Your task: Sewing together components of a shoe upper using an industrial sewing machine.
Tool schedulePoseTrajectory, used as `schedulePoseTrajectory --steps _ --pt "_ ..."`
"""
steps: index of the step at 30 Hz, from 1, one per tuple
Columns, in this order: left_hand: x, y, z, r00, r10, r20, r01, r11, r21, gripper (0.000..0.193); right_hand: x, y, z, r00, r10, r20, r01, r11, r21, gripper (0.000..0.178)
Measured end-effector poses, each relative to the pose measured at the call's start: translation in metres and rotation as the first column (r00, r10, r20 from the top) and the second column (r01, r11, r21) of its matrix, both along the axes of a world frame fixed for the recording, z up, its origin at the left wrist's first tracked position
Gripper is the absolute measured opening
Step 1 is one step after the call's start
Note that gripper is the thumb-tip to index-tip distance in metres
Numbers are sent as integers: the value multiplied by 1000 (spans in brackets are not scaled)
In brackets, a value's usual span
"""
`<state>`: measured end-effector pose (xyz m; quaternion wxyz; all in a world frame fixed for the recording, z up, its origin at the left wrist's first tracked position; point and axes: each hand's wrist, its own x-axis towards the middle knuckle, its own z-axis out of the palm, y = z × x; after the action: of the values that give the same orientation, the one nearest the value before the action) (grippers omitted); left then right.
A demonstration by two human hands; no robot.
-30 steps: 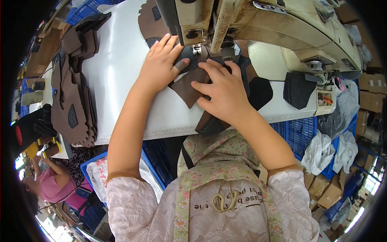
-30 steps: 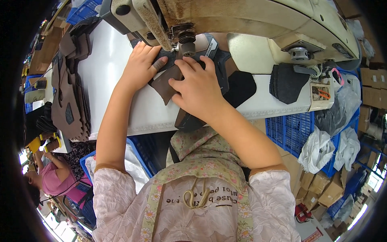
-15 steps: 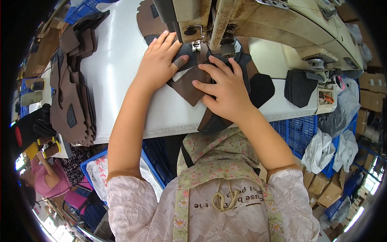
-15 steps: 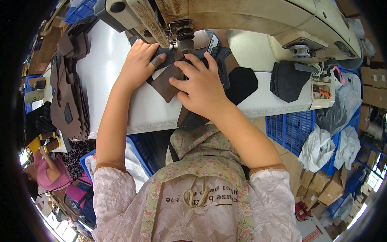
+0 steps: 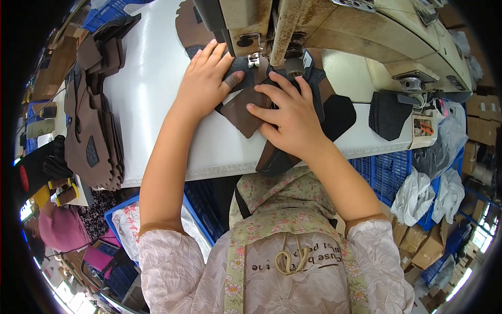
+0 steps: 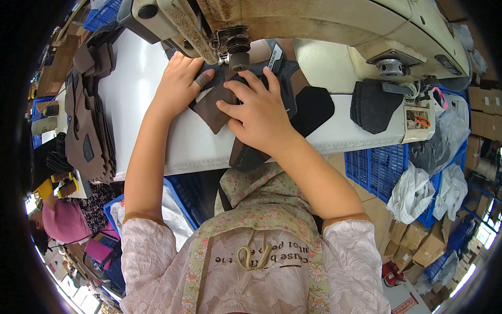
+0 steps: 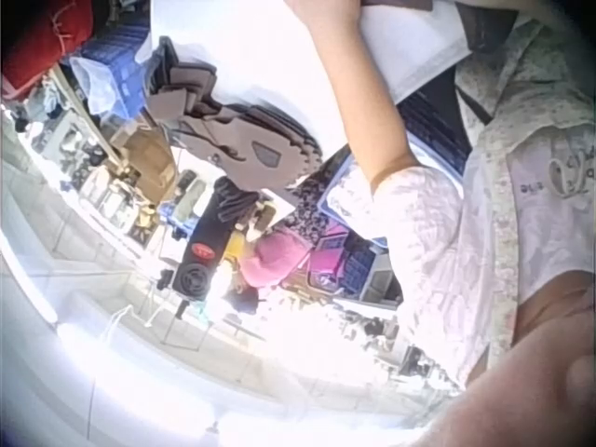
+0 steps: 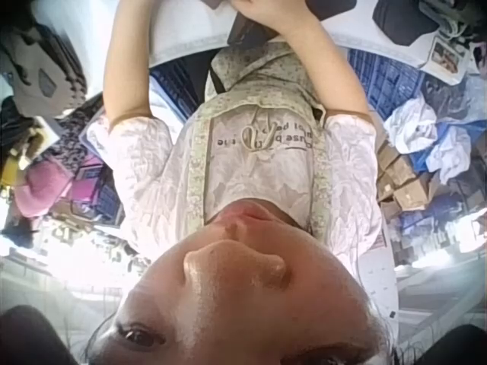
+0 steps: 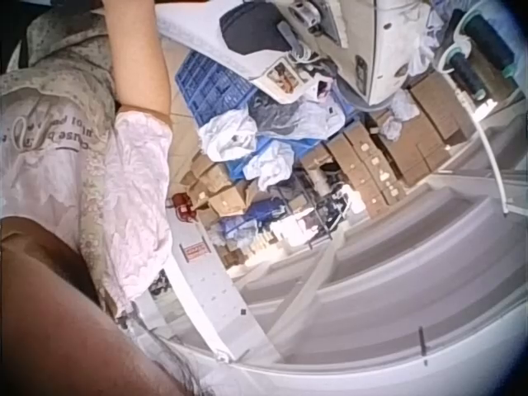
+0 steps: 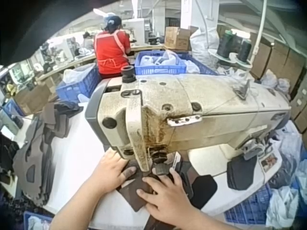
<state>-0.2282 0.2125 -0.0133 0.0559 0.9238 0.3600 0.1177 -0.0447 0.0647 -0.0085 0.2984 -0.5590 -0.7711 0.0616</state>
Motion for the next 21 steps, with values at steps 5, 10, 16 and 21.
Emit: schedulePoseTrajectory --steps 5,10,16,21 --pt "1 3 2 1000 8 -19 -8 1000 0 51 1 4 -1 1000 1 4 -1 1000 2 29" --pt "4 2 1 999 9 -32 -9 1000 -12 52 5 5 1 1000 -4 1 4 1000 -9 29" --pt "5 1 0 999 30 -17 -30 1000 -4 52 7 5 4 1000 18 -12 -18 1000 -21 29" --pt "4 2 -2 999 38 -36 -38 999 -12 52 -5 -4 14 990 -103 96 107 993 -46 31"
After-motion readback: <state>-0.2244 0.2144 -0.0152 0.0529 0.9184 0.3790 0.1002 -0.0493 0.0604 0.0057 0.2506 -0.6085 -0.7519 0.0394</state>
